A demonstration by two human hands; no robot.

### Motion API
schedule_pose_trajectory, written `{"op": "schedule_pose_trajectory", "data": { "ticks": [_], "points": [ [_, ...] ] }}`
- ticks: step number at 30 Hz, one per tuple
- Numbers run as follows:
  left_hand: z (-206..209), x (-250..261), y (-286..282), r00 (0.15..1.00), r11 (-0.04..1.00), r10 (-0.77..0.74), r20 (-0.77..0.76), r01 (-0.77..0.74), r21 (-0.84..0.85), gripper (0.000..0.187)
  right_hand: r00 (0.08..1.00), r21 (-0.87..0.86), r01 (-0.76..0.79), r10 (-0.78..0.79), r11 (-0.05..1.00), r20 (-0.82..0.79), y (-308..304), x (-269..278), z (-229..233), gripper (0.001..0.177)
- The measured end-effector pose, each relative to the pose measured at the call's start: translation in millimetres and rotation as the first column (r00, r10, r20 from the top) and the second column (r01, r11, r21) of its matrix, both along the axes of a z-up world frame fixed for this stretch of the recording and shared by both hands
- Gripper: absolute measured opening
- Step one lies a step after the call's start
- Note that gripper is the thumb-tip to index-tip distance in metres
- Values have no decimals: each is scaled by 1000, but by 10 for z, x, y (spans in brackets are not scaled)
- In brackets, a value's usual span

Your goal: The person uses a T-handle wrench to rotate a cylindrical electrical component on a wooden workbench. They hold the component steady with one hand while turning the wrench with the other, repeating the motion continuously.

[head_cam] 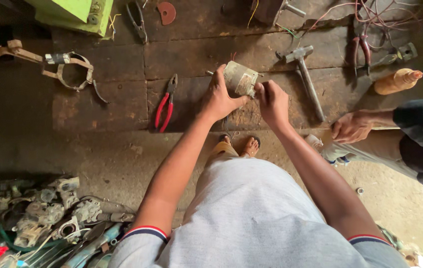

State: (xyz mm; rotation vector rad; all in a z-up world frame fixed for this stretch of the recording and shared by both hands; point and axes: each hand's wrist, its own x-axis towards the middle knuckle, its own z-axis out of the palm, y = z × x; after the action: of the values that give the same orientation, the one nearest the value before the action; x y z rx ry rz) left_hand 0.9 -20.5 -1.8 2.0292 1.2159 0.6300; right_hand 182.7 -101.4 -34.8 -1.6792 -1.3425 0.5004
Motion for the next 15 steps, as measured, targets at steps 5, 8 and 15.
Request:
{"op": "schedule_pose_trajectory", "data": {
  "ticks": [5,8,15],
  "points": [
    [-47,-22,-5,1000,1000,1,-6,-1,-2,116,747,-340,-113,-146,934,-649,190,36,-356,40],
    [-55,-27,-14,1000,1000,-3,-12,3,3,115,614,-454,-208,-246,867,-750,209,48,-371,44],
    [3,13,-29,1000,999,24,3,-24,48,114,995,229,-92,79,969,64,43,-131,107,17]
  ]
}}
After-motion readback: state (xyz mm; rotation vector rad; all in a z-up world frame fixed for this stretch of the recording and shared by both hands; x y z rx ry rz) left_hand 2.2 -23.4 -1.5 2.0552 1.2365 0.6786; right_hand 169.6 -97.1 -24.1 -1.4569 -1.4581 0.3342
